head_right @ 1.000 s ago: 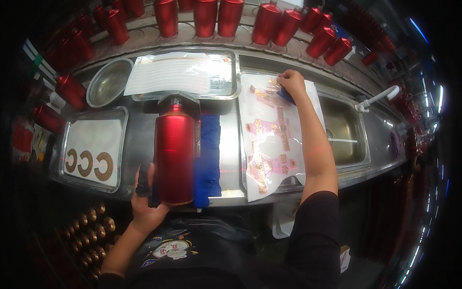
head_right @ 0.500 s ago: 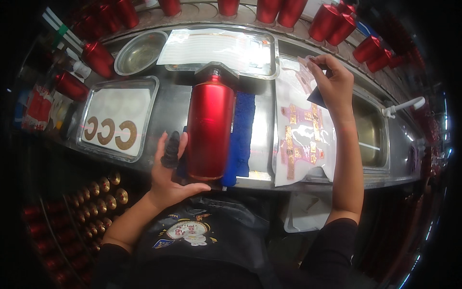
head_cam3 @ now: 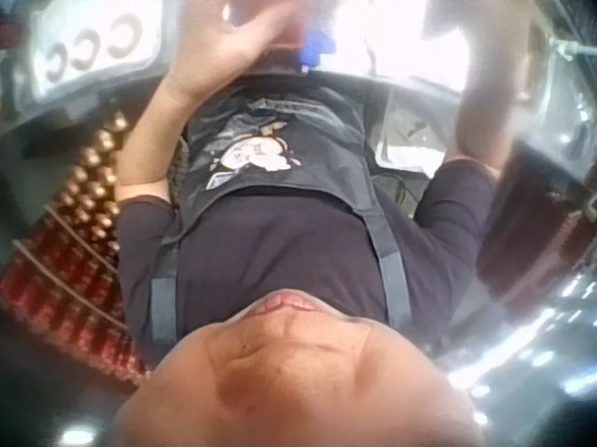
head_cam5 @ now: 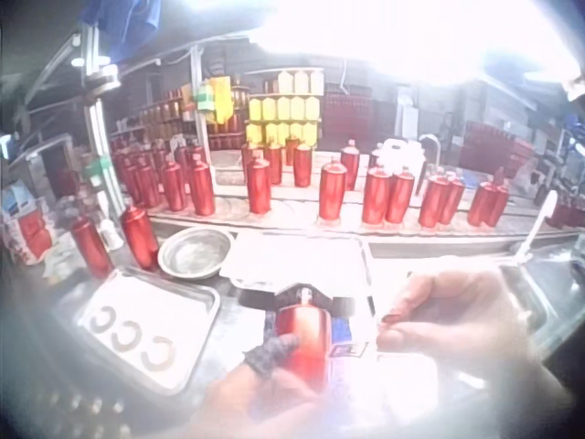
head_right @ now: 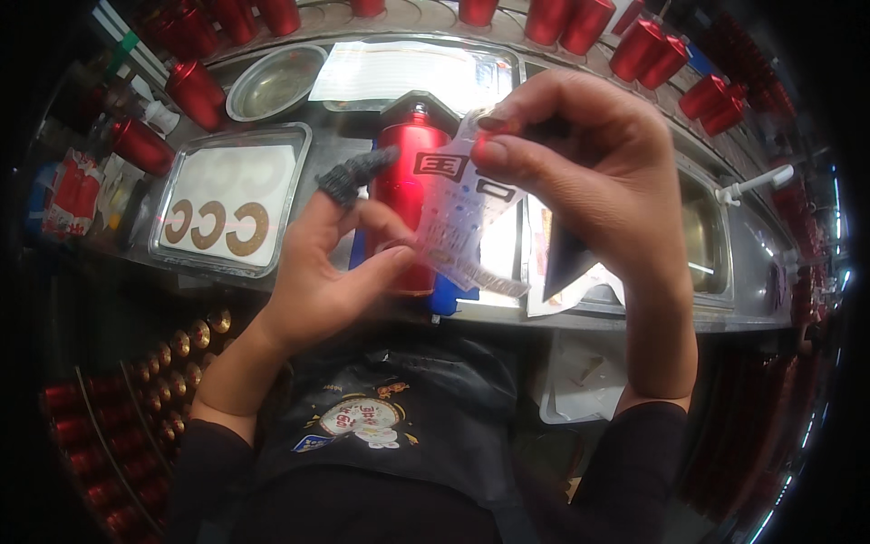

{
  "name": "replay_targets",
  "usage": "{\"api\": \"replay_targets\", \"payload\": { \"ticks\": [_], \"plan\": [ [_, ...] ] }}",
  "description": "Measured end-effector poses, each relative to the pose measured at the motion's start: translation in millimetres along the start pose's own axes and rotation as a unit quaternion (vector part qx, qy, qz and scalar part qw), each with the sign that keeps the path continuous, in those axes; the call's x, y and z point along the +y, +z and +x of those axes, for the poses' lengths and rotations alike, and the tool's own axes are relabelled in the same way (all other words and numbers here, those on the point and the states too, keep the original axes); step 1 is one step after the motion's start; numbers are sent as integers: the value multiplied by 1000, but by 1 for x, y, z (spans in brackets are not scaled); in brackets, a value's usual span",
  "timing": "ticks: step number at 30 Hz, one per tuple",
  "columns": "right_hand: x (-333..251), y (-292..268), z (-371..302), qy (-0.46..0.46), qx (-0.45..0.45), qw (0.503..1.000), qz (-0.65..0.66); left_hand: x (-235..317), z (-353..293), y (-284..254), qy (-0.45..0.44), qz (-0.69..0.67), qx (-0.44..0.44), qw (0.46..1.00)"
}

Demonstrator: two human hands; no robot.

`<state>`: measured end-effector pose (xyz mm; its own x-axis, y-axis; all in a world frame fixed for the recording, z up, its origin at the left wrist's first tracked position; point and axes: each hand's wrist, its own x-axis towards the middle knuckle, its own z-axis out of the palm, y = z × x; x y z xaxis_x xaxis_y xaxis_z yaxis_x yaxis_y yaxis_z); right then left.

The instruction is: The person picks up red bottles, applies gold circular labels to the necks, and wipes the bottles with a cloth. The person handles multiple bottles one at a time, placing them on a tray after labeling.

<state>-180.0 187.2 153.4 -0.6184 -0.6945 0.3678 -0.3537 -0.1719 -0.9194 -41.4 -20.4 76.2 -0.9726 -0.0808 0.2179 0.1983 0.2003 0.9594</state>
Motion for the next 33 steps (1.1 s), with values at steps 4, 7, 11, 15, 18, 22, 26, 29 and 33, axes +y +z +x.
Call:
{"api": "replay_targets", "payload": {
  "ticks": [4, 7, 11, 15, 18, 22, 26, 29, 33],
  "plan": [
    [44, 12, 19, 82, -30, 992, -90, -11, -23, -11, -133, -74, 25, 988],
    [86, 23, 35, 105, -50, 987, -114, -36, -22, -15, -160, -33, 58, 985],
    [118, 26, 31, 74, 38, 959, -272, -61, -21, -24, -185, -37, 50, 981],
    [112, 37, -7, 119, 157, 934, -300, -76, -25, -33, -204, 9, 46, 978],
    [101, 62, -50, 219, 150, 943, -201, -87, -24, -28, -176, -70, 59, 980],
    [111, 72, -83, 212, 83, 962, -149, -92, -29, -5, -132, -146, -1, 980],
    [125, 62, -88, 212, 62, 971, -91, -94, -31, -6, -118, -72, 26, 990],
    [119, 62, -86, 206, 50, 973, -93, -99, -31, -7, -114, -85, 20, 990],
    [98, 63, -76, 239, 29, 960, -143, -100, -32, -9, -117, -89, -7, 989]
  ]
}}
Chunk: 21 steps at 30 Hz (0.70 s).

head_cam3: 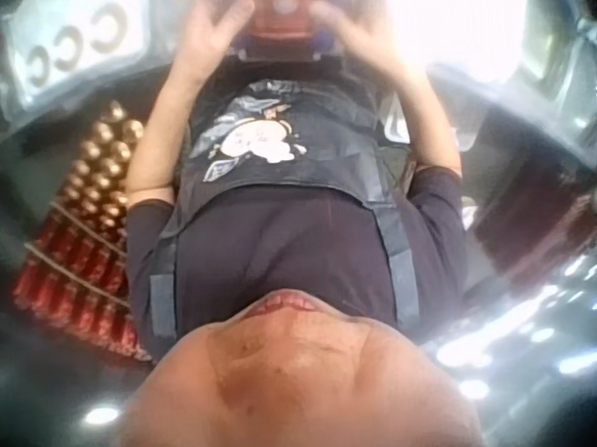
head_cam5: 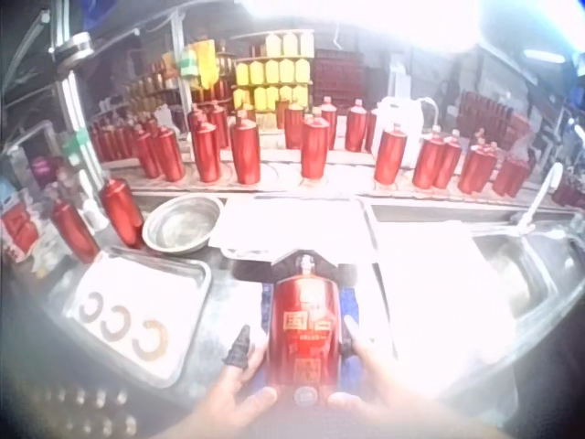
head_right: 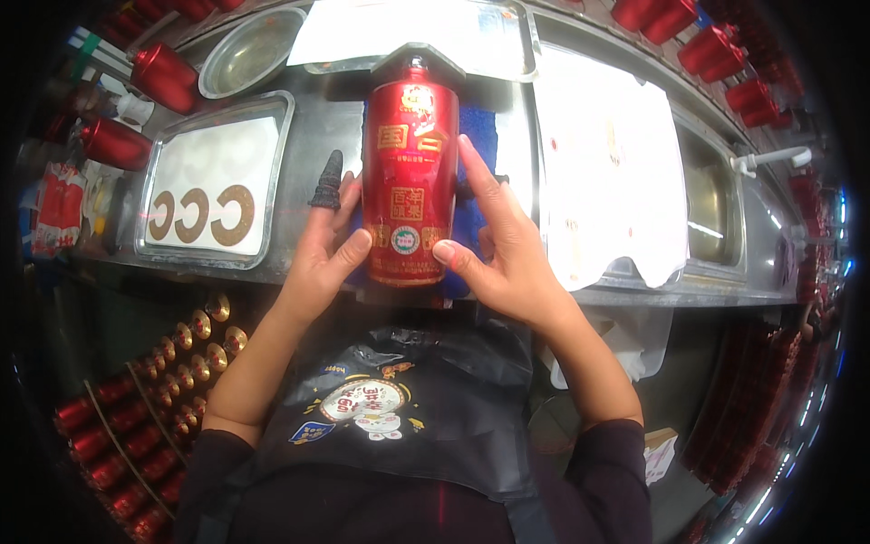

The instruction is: The person picks up red bottles, applies gold circular labels to the necks, and wipes the bottles with a cloth. The person handles multiple bottles one at a time, placing them on a tray after labeling.

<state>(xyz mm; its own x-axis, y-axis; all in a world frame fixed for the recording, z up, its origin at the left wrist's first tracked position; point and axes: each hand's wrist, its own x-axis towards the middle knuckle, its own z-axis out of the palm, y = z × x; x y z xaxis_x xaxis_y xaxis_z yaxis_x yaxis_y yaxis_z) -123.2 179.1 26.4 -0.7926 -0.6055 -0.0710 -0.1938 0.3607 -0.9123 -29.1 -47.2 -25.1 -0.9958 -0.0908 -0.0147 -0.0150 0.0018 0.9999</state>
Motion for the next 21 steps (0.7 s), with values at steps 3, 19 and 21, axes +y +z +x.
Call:
{"api": "replay_targets", "payload": {
  "ticks": [3, 19, 21],
  "plan": [
    [-15, -7, 10, -95, 59, 984, -138, 4, 2, -4, 40, 40, 5, 998],
    [-24, -10, 41, -80, 3, 959, -271, 16, 2, 14, 42, 78, -20, 996],
    [-20, -12, 40, -84, -8, 966, -246, 20, 0, 14, 44, 92, -15, 995]
  ]
}}
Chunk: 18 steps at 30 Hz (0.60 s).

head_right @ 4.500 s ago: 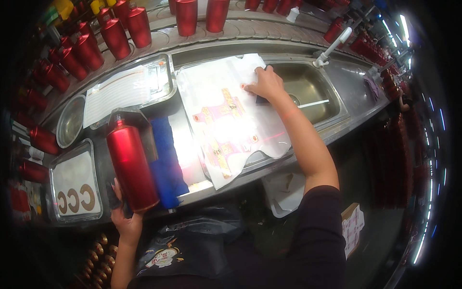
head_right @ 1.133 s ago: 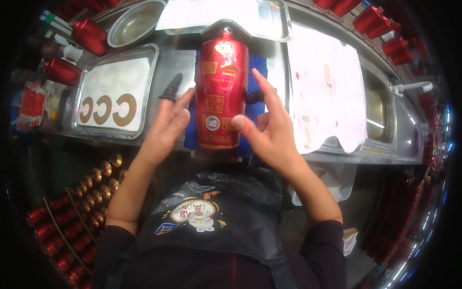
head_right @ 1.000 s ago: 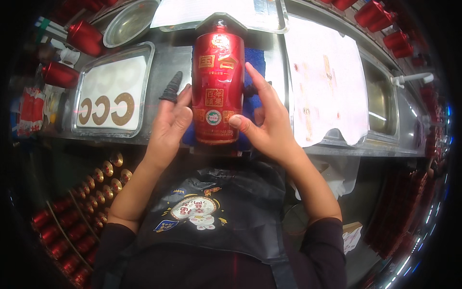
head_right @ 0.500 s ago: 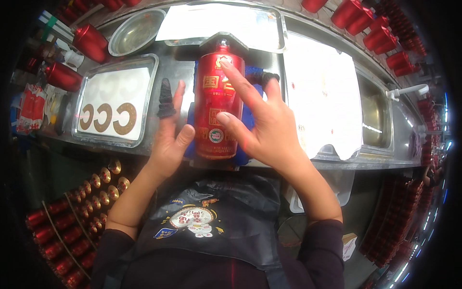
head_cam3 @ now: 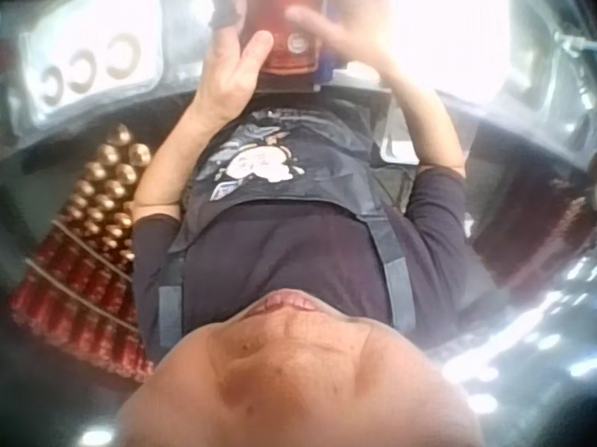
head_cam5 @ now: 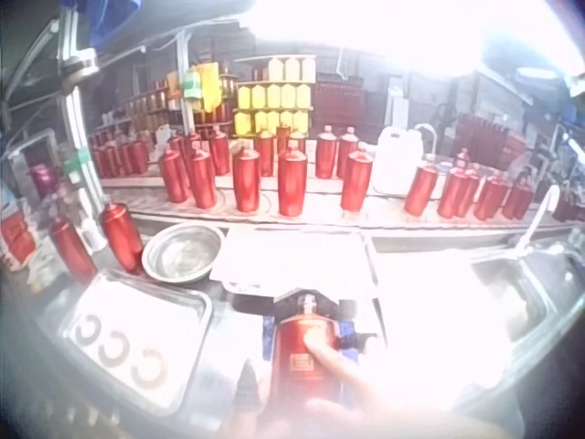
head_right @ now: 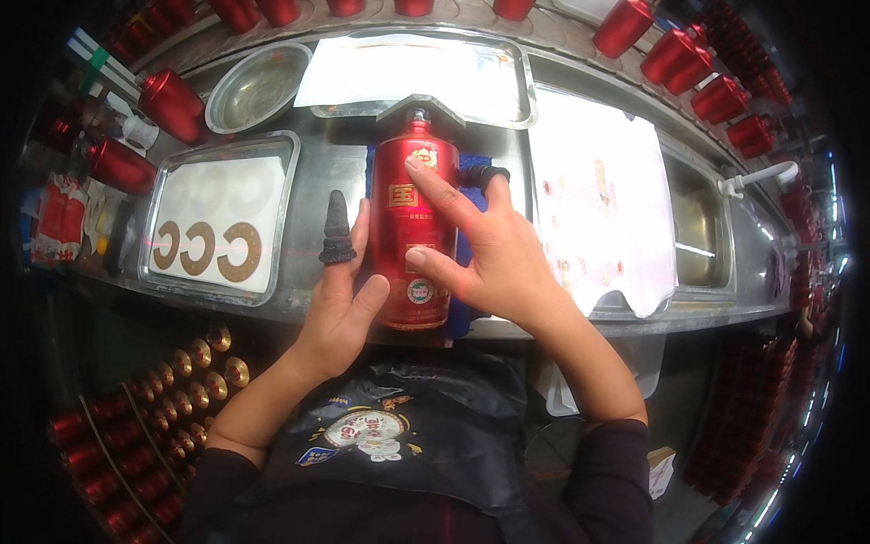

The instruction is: The person picks up red bottles, applies gold circular labels to the necks, and wipes the bottles with a cloth. The person handles multiple bottles one at a time, placing them on a tray after labeling.

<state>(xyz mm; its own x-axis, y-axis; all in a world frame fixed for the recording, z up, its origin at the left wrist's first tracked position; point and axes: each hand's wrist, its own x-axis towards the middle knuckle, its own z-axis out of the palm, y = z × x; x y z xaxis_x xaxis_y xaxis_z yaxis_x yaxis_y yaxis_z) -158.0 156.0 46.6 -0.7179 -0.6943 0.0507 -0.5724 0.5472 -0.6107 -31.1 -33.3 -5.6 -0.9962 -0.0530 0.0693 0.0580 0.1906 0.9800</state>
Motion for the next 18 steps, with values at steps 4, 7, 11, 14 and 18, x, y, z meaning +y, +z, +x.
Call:
{"api": "replay_targets", "payload": {
  "ticks": [4, 7, 11, 14, 18],
  "plan": [
    [2, 4, -8, 21, 15, 999, 38, -2, -1, 2, -2, 25, 12, 1000],
    [1, 9, -13, 10, -11, 1000, 25, -7, 1, 5, -7, 21, 14, 1000],
    [-1, 9, -14, 61, -25, 997, 29, -10, 3, 3, -11, -37, 15, 999],
    [-3, 6, -12, 23, -23, 999, 17, -9, 2, 0, -12, 14, 3, 1000],
    [-7, 2, -8, 16, -13, 999, 31, -6, 3, 0, 2, -20, 15, 1000]
  ]
}}
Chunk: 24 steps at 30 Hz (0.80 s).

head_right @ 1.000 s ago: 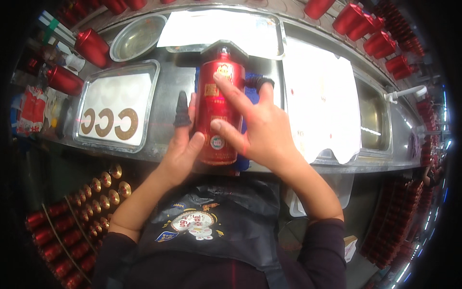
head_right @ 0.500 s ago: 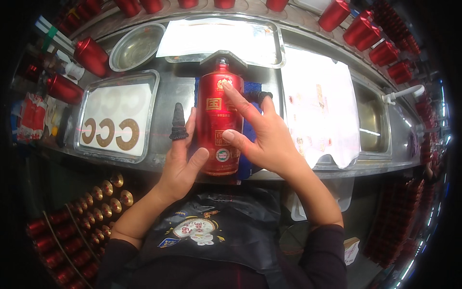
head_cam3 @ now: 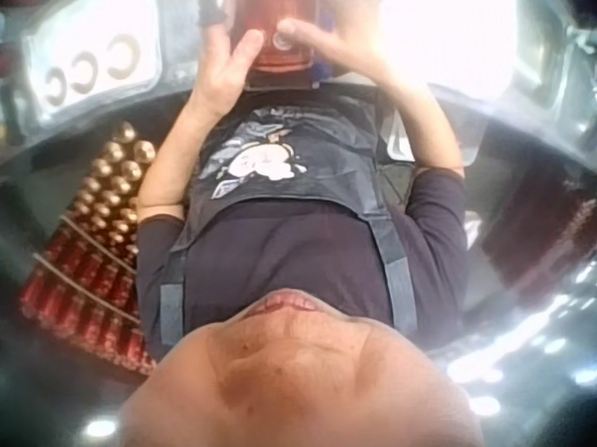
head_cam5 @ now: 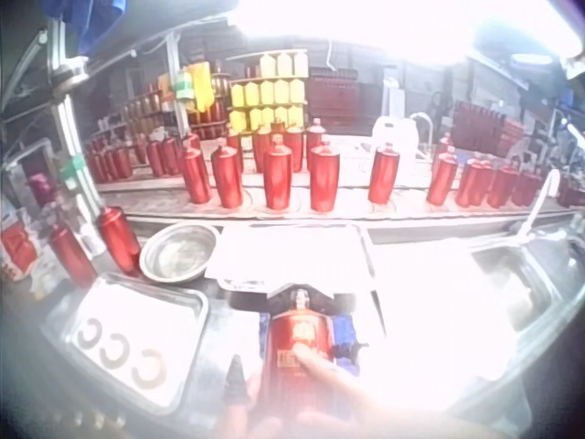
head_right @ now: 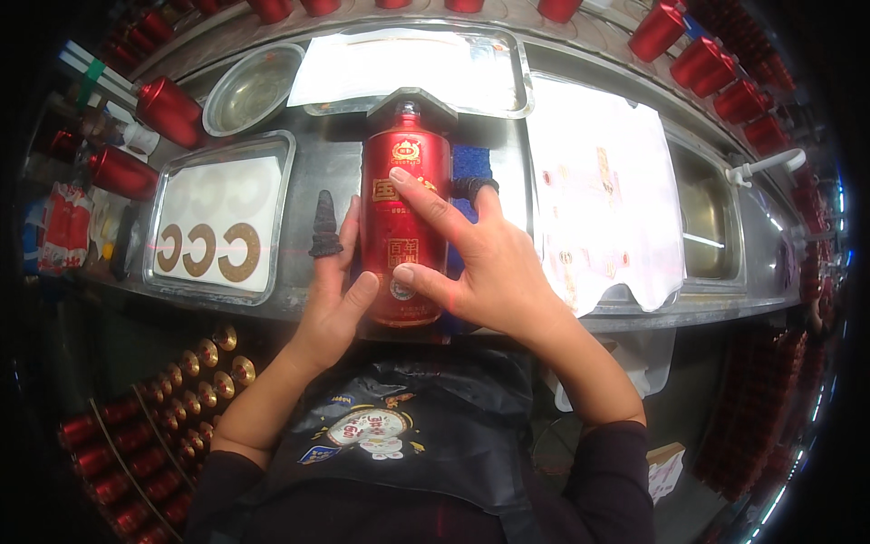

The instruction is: The person picks up red bottles, applies gold circular labels to the necks, and wipes the bottles with a cloth. The person handles multiple bottles one at a time, placing them on a tray after labeling.

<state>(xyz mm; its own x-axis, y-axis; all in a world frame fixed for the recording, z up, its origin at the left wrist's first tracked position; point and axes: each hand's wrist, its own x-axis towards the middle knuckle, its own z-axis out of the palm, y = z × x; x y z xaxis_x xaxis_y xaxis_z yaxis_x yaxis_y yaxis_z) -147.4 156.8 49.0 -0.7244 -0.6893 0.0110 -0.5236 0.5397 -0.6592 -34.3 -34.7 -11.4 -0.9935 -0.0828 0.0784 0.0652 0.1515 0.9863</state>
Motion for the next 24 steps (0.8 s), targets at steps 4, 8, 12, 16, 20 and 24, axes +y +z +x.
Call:
{"api": "replay_targets", "payload": {
  "ticks": [4, 8, 12, 16, 20, 24],
  "plan": [
    [-3, -5, 5, 3, 13, 1000, -26, 3, 8, 2, 76, 66, 28, 995],
    [-4, -7, 9, 43, -6, 997, -60, 5, 15, 0, 169, 276, -5, 946],
    [-4, -6, 12, 20, -11, 999, -35, 5, 17, -2, 145, 265, 16, 953],
    [-3, -5, 11, 30, -20, 999, -38, 3, 14, -2, 151, 269, 18, 951],
    [-2, -5, 8, 27, -23, 999, -30, 2, 11, -1, 152, 264, -1, 952],
    [-2, -3, 5, 26, -32, 998, -46, 4, 10, -2, 158, 290, 3, 944]
  ]
}}
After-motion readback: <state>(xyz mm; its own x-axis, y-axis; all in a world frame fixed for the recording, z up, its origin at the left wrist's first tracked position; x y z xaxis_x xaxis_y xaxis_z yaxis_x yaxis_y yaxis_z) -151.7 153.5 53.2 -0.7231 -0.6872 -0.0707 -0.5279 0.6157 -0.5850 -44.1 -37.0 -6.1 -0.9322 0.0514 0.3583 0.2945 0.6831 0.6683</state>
